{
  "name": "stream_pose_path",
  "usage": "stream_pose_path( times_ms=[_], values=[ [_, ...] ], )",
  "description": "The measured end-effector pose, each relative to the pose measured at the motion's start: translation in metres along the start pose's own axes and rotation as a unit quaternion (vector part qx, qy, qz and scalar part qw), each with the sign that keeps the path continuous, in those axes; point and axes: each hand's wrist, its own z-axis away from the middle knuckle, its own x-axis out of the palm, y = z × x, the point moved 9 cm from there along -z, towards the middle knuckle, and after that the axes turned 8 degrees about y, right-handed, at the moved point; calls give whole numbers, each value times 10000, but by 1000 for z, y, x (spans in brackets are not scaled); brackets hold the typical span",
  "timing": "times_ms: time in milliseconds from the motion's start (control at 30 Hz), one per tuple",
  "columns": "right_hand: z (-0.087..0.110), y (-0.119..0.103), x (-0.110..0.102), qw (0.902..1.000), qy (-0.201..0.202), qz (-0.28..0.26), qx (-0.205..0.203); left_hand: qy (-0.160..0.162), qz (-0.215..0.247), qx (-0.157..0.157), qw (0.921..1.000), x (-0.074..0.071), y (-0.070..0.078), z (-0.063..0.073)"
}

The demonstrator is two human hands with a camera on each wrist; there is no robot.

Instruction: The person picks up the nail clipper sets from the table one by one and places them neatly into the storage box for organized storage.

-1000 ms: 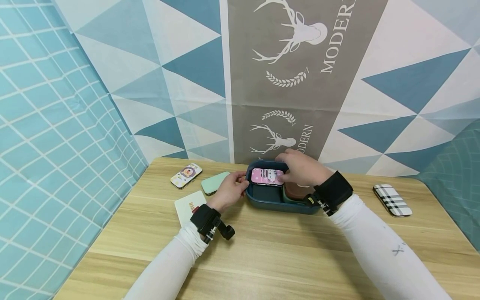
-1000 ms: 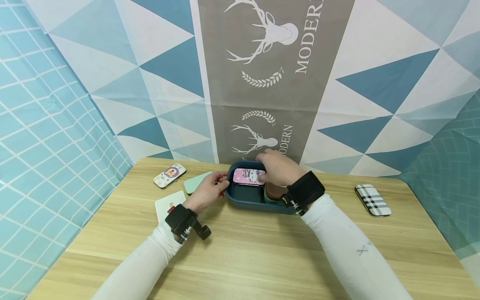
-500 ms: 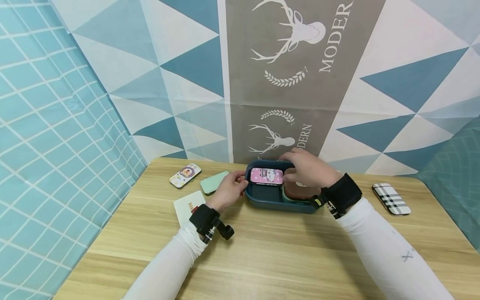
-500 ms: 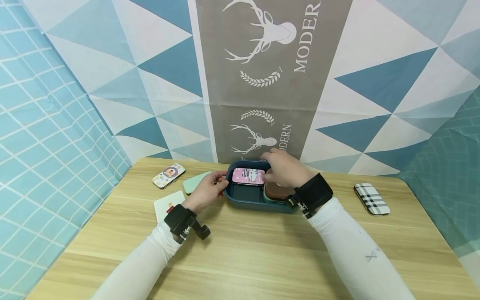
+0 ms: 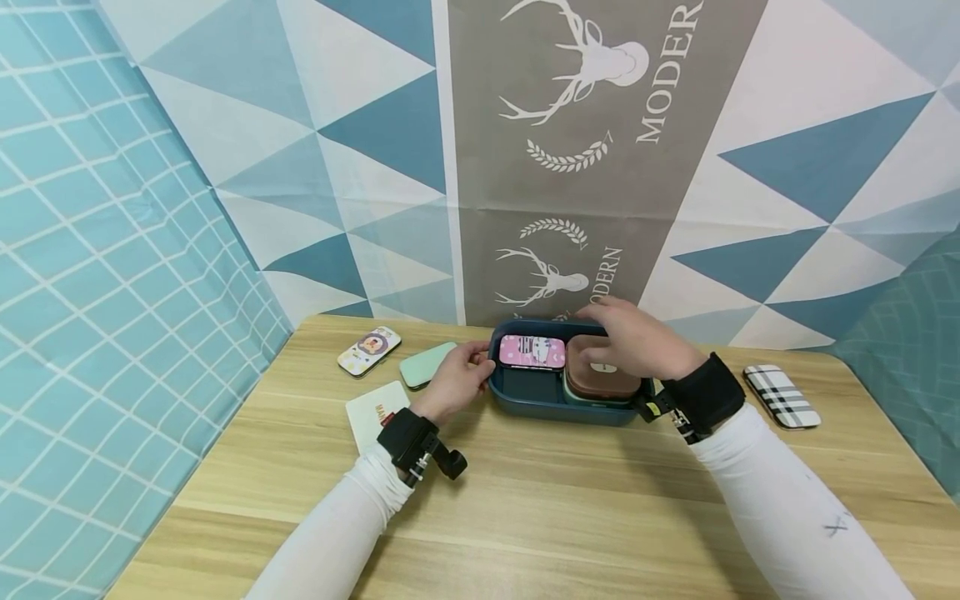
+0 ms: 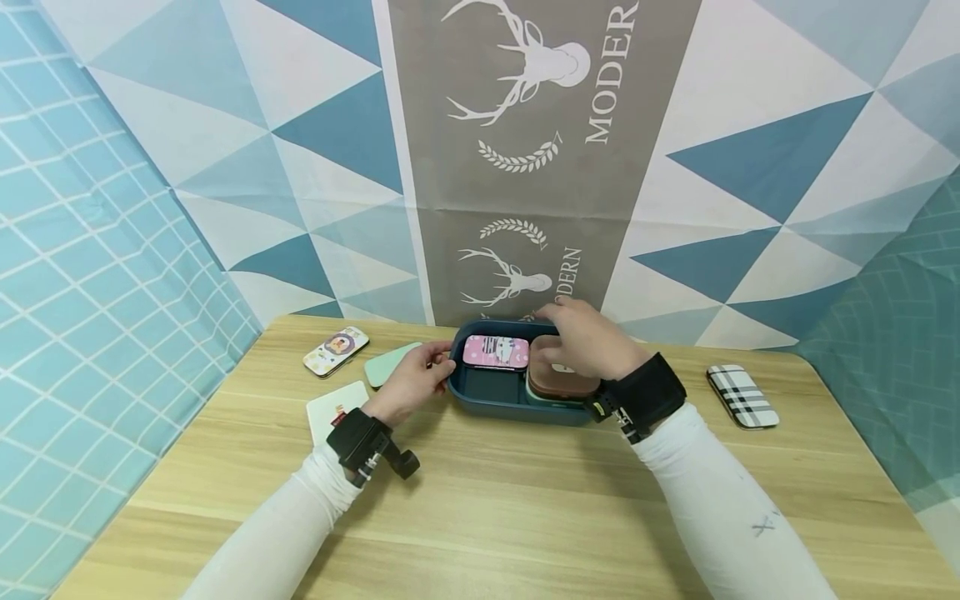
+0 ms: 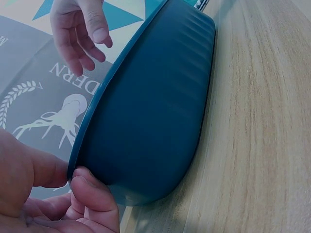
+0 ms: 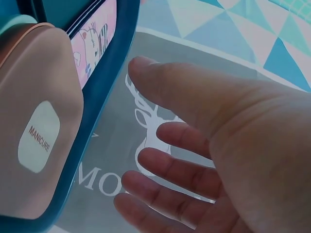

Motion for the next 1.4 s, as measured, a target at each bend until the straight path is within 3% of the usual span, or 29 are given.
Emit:
stream_pose_path(
  times_ms=[667,1167,1400],
  values=[
    [29,25,-21,9990,380,-37,233,-1,18,23,10000,0,1,0],
    [64,48,-36,9957,801,397,235,8,24,2,10000,0,2,0],
    [87,67,-42,9934,906,488,512,44,-14,-28,10000,0,2,0]
  ],
)
